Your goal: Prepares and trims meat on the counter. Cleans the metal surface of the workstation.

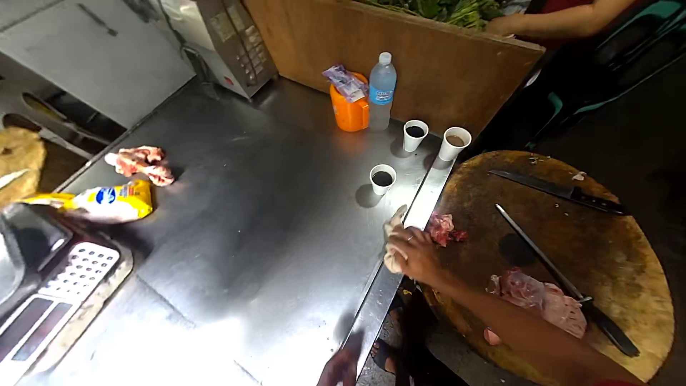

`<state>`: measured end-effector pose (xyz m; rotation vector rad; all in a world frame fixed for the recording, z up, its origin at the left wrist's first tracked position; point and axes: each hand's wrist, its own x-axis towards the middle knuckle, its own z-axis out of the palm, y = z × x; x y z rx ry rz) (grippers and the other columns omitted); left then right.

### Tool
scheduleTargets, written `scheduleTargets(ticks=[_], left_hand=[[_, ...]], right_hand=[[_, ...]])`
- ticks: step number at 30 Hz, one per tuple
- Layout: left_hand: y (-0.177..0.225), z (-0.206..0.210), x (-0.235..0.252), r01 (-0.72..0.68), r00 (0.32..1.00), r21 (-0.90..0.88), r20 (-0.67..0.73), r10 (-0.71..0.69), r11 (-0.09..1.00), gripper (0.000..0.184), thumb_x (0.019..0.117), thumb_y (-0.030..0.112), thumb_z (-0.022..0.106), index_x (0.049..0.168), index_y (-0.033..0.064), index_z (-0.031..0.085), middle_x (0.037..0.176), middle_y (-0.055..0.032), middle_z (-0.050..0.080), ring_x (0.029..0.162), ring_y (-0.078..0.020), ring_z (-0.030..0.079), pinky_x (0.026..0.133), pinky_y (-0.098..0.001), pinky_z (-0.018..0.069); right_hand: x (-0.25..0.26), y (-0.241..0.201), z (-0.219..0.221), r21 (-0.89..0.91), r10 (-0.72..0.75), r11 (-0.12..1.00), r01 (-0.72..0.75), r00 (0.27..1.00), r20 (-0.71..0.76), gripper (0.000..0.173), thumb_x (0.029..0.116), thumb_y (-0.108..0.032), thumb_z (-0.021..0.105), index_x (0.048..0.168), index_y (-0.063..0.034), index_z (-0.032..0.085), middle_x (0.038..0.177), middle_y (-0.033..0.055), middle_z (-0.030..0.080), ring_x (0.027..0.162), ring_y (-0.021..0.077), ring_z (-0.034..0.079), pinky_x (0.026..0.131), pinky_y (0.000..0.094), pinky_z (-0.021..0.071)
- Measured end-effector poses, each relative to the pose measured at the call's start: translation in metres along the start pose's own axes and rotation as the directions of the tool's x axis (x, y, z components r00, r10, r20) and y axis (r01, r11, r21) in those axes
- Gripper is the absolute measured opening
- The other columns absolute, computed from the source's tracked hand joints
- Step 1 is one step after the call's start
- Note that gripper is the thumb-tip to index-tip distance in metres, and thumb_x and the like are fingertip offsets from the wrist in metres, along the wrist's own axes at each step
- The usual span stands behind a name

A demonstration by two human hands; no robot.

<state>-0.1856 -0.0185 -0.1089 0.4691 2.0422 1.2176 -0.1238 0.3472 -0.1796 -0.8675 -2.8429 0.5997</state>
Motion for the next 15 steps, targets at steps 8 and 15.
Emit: scheduleTargets(ticks=[8,15], left_hand=[[0.115,0.041,0.173,-0.150,0.988,0.004,-0.017,0.150,0.989,0.038,0.0947,0.010,0.068,0.131,-0.0018,0.063,0.119,-0.0112,0.073,0.103,-0.0169,0.073,0.090,-0.0331,0.0619],[0.070,0.070,0.137,-0.020,0.999,-0.024,0.033,0.020,1.000,0.038,0.0930,0.002,0.067,0.129,-0.0068,0.062,0.115,-0.0149,0.074,0.100,-0.0179,0.073,0.090,-0.0348,0.0616]], right_hand=[[0.081,0.032,-0.074,0.441,0.163,0.895,-0.074,0.973,-0.166,0.046,0.0951,-0.031,0.069,0.135,-0.0090,0.065,0.136,0.0140,0.064,0.128,0.0307,0.060,0.107,0.0528,0.0501],[0.227,0.111,-0.063,0.718,0.668,0.619,-0.320,0.695,-0.266,0.106,0.0806,-0.037,0.086,0.159,0.0026,0.026,0.154,0.0262,0.044,0.139,0.0361,0.049,0.114,0.0485,0.0449]])
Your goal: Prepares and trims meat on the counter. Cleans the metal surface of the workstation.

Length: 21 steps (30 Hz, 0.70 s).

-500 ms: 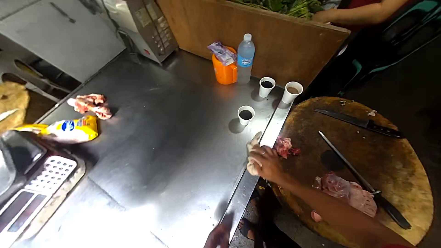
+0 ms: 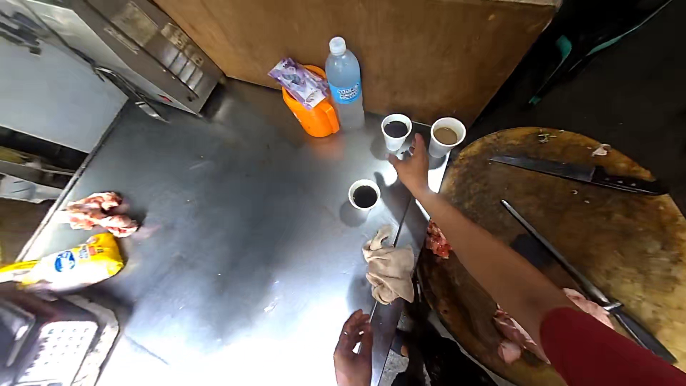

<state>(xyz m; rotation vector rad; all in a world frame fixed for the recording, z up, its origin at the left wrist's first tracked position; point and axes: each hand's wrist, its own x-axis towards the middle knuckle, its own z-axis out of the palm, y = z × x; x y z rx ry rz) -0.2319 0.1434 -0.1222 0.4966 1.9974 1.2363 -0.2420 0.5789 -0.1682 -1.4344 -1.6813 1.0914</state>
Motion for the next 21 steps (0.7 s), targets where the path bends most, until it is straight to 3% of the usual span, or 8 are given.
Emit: scheduleTargets(ticks=[3,10,15,17,21], left_hand=[[-0.010,0.003,-0.024,0.115,0.993,0.006,-0.021,-0.115,0.993,0.037,0.0925,0.000,0.068,0.128,-0.0077,0.063,0.115,-0.0162,0.074,0.102,-0.0177,0.073,0.093,-0.0341,0.0605],[-0.016,-0.002,-0.021,0.159,0.983,-0.079,-0.083,-0.166,0.984,0.035,0.0921,-0.001,0.069,0.126,-0.0073,0.064,0.111,-0.0139,0.075,0.101,-0.0177,0.074,0.093,-0.0328,0.0606],[0.009,-0.006,0.041,0.015,0.999,0.006,-0.032,-0.015,1.000,0.037,0.0944,0.007,0.069,0.130,-0.0035,0.063,0.115,-0.0119,0.074,0.100,-0.0178,0.074,0.090,-0.0350,0.0627],[0.026,-0.001,0.078,-0.011,1.000,0.005,0.002,0.011,1.000,0.044,0.0936,0.009,0.072,0.134,-0.0039,0.059,0.120,-0.0139,0.071,0.103,-0.0193,0.073,0.089,-0.0361,0.0630],[0.059,0.012,0.149,0.025,0.999,0.037,0.042,-0.027,0.999,0.060,0.0916,0.017,0.077,0.143,-0.0006,0.052,0.131,-0.0167,0.065,0.112,-0.0215,0.069,0.092,-0.0377,0.0614]], right_hand=[[0.028,0.008,0.032,0.013,0.093,0.996,-0.092,0.991,-0.095,0.108,0.0743,-0.035,0.091,0.156,0.0008,0.031,0.147,0.0238,0.053,0.136,0.0343,0.053,0.115,0.0491,0.0433],[0.041,0.009,0.046,0.010,-0.015,1.000,0.017,0.978,-0.207,0.090,0.0750,-0.032,0.089,0.148,-0.0021,0.045,0.134,0.0183,0.064,0.126,0.0292,0.061,0.110,0.0461,0.0471],[0.002,0.001,0.023,0.120,-0.150,0.979,0.167,0.979,-0.138,0.093,0.0738,-0.030,0.091,0.148,-0.0003,0.043,0.138,0.0167,0.060,0.128,0.0211,0.060,0.108,0.0375,0.0514],[-0.022,-0.008,0.000,0.181,-0.154,0.969,0.170,0.983,-0.099,0.092,0.0745,-0.024,0.092,0.148,0.0004,0.042,0.138,0.0170,0.060,0.125,0.0203,0.062,0.102,0.0355,0.0558],[-0.057,0.000,-0.043,0.080,-0.100,0.991,0.105,0.992,-0.072,0.092,0.0739,-0.027,0.093,0.149,-0.0043,0.044,0.136,0.0154,0.062,0.118,0.0204,0.067,0.096,0.0384,0.0606]])
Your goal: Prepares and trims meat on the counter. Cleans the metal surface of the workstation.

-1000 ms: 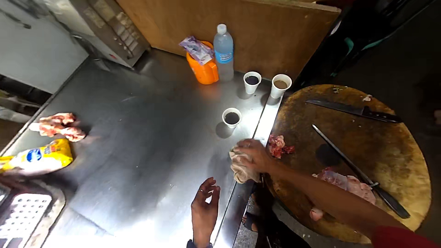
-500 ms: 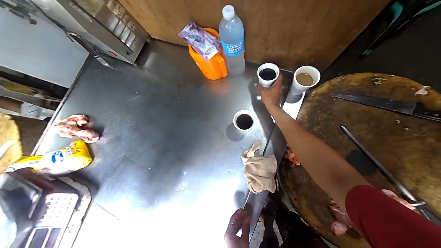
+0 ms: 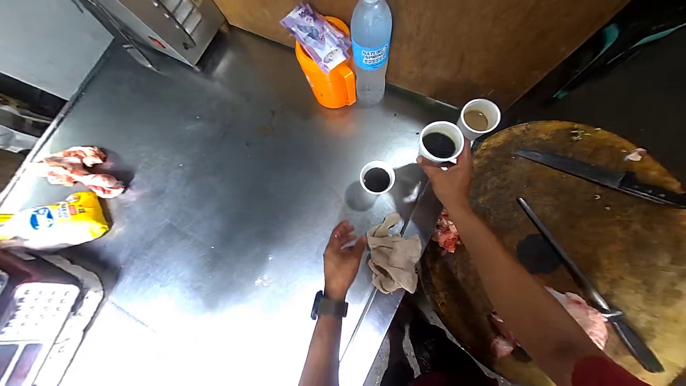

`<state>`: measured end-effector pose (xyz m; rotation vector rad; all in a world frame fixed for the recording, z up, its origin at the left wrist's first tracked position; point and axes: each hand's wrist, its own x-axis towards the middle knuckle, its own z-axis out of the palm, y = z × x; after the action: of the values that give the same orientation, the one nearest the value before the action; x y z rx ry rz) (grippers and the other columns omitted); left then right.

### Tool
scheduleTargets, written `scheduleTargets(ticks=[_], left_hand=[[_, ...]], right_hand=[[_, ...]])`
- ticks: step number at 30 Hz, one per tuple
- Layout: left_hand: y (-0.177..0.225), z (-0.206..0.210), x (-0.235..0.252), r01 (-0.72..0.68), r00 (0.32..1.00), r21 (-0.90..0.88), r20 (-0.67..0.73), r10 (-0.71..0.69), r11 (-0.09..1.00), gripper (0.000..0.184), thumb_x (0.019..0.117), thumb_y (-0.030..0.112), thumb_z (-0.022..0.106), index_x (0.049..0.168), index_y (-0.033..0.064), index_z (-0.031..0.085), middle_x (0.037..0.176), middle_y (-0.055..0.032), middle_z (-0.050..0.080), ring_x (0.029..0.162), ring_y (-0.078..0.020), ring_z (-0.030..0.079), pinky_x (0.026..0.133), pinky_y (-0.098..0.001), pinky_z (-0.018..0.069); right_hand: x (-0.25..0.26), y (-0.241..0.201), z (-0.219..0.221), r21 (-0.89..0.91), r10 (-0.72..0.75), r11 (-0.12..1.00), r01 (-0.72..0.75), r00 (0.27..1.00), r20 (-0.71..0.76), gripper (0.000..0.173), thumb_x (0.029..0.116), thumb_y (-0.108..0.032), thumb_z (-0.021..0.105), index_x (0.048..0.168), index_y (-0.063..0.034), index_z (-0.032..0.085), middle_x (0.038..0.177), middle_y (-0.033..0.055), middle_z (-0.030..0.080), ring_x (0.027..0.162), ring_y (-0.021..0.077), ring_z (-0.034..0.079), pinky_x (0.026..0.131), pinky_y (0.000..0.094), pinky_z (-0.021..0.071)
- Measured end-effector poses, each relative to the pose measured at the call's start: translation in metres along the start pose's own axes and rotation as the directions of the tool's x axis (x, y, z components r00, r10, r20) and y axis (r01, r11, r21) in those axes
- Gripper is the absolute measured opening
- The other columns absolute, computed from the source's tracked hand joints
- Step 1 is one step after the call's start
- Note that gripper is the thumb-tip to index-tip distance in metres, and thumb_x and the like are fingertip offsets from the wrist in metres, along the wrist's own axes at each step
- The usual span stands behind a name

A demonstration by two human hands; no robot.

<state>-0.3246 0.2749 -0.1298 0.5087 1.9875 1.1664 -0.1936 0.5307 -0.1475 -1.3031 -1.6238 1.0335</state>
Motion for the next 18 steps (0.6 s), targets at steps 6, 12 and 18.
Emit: scheduleTargets(ticks=[6,12,18], left_hand=[[0.013,0.027,0.057,-0.005,1.000,0.061,-0.013,0.006,0.998,0.083,0.0840,0.019,0.086,0.153,0.0064,0.041,0.143,-0.0175,0.057,0.117,-0.0289,0.066,0.093,-0.0472,0.0585],[0.020,0.062,0.093,-0.071,0.993,0.234,-0.076,0.091,0.970,0.098,0.0756,0.034,0.093,0.155,0.0138,0.038,0.133,-0.0188,0.064,0.118,-0.0324,0.066,0.099,-0.0558,0.0546],[0.020,0.084,0.098,-0.165,0.970,0.261,-0.133,0.204,0.951,0.085,0.0772,0.033,0.089,0.148,0.0133,0.046,0.127,-0.0175,0.067,0.117,-0.0321,0.066,0.099,-0.0572,0.0529]], right_hand=[[-0.004,0.033,-0.036,-0.100,0.045,0.994,-0.049,0.998,-0.040,0.091,0.0740,-0.020,0.093,0.149,-0.0030,0.044,0.133,0.0167,0.064,0.116,0.0232,0.068,0.098,0.0418,0.0587],[0.000,0.051,-0.038,-0.027,0.063,0.998,-0.064,0.997,-0.040,0.096,0.0747,-0.021,0.093,0.152,-0.0034,0.039,0.137,0.0147,0.061,0.113,0.0192,0.069,0.094,0.0357,0.0608],[-0.086,0.040,-0.066,-0.143,0.043,0.989,-0.029,0.994,0.096,0.069,0.0898,-0.028,0.078,0.148,-0.0043,0.048,0.144,0.0171,0.056,0.126,0.0255,0.060,0.103,0.0430,0.0550]])
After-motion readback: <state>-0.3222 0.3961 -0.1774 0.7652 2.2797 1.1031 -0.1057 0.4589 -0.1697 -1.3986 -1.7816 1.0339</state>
